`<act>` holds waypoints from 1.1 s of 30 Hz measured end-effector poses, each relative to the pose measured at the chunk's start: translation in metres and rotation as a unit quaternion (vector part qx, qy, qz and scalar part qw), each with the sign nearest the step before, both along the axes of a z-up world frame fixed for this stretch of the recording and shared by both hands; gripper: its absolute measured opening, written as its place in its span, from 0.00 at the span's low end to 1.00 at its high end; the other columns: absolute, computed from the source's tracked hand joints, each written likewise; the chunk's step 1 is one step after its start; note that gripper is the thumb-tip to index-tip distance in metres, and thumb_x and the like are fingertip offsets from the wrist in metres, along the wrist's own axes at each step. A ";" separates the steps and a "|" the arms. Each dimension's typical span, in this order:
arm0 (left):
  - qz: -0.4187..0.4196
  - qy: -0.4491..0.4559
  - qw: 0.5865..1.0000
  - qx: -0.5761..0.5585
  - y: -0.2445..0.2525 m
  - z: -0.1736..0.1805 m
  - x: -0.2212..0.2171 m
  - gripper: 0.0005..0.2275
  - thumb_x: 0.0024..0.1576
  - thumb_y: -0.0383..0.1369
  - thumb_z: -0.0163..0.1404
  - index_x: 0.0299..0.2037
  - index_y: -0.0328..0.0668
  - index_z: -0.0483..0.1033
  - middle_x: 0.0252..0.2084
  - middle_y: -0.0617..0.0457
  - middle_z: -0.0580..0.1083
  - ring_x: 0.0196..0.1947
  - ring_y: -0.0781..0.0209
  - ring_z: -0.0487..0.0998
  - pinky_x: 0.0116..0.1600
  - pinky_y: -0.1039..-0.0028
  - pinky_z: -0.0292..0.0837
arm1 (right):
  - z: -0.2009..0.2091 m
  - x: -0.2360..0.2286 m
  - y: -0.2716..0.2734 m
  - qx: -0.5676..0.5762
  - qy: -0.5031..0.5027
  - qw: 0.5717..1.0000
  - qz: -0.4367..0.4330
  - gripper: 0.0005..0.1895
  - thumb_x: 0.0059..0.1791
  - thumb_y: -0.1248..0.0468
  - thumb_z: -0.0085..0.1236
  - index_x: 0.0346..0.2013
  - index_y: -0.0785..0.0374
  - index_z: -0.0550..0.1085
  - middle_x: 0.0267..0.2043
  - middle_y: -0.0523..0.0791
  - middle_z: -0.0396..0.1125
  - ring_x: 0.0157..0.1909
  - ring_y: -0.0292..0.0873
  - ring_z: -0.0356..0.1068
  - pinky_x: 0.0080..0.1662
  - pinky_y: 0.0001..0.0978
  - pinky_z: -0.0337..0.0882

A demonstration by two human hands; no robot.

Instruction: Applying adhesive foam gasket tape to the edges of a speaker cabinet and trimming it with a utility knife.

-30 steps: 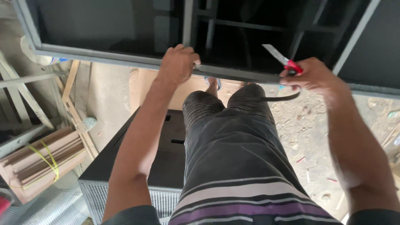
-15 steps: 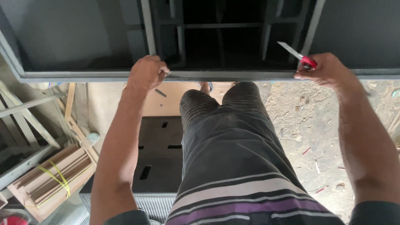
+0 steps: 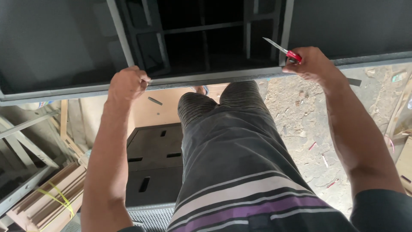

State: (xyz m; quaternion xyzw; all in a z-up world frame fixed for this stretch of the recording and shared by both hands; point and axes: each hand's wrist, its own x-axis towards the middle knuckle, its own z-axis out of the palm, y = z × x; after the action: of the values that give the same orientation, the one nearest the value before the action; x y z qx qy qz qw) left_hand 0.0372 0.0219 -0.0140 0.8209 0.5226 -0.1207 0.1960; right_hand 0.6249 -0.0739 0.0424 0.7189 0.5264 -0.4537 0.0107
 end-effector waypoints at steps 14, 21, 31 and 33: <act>-0.040 0.074 0.995 0.060 -0.007 -0.016 -0.009 0.02 0.54 0.45 0.55 0.31 0.71 0.81 0.33 0.67 0.74 0.34 0.62 0.83 0.40 0.71 0.82 | 0.018 -0.010 0.001 0.048 0.011 0.998 0.049 0.08 0.52 0.71 0.69 0.43 0.74 0.80 0.33 0.61 0.74 0.34 0.63 0.76 0.46 0.51 0.74; -0.049 0.028 0.997 0.057 -0.008 -0.022 -0.018 0.01 0.56 0.47 0.56 0.35 0.78 0.81 0.34 0.68 0.73 0.35 0.63 0.81 0.41 0.73 0.81 | -0.003 0.000 -0.004 0.041 -0.012 0.998 0.042 0.11 0.49 0.65 0.71 0.42 0.68 0.81 0.32 0.58 0.74 0.37 0.64 0.77 0.45 0.51 0.72; -0.015 -0.160 0.987 0.013 -0.012 -0.040 0.004 0.05 0.56 0.43 0.63 0.39 0.77 0.84 0.38 0.69 0.77 0.40 0.62 0.80 0.46 0.72 0.78 | 0.014 -0.008 0.001 0.027 0.000 0.999 0.037 0.10 0.50 0.67 0.70 0.43 0.71 0.82 0.33 0.62 0.74 0.32 0.64 0.76 0.40 0.50 0.72; -0.020 -0.171 0.985 0.019 -0.013 -0.039 0.017 0.05 0.55 0.43 0.63 0.39 0.76 0.84 0.38 0.69 0.78 0.40 0.63 0.79 0.47 0.73 0.78 | 0.013 -0.008 0.001 0.022 -0.004 0.999 0.038 0.10 0.50 0.68 0.70 0.44 0.71 0.82 0.33 0.62 0.74 0.32 0.65 0.76 0.40 0.50 0.72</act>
State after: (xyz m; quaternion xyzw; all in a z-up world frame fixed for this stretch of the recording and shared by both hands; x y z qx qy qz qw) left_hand 0.0542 0.0087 -0.0529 0.8434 0.4669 0.0279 0.2644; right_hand 0.6167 -0.0725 0.0558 0.7001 0.5634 -0.4385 0.0140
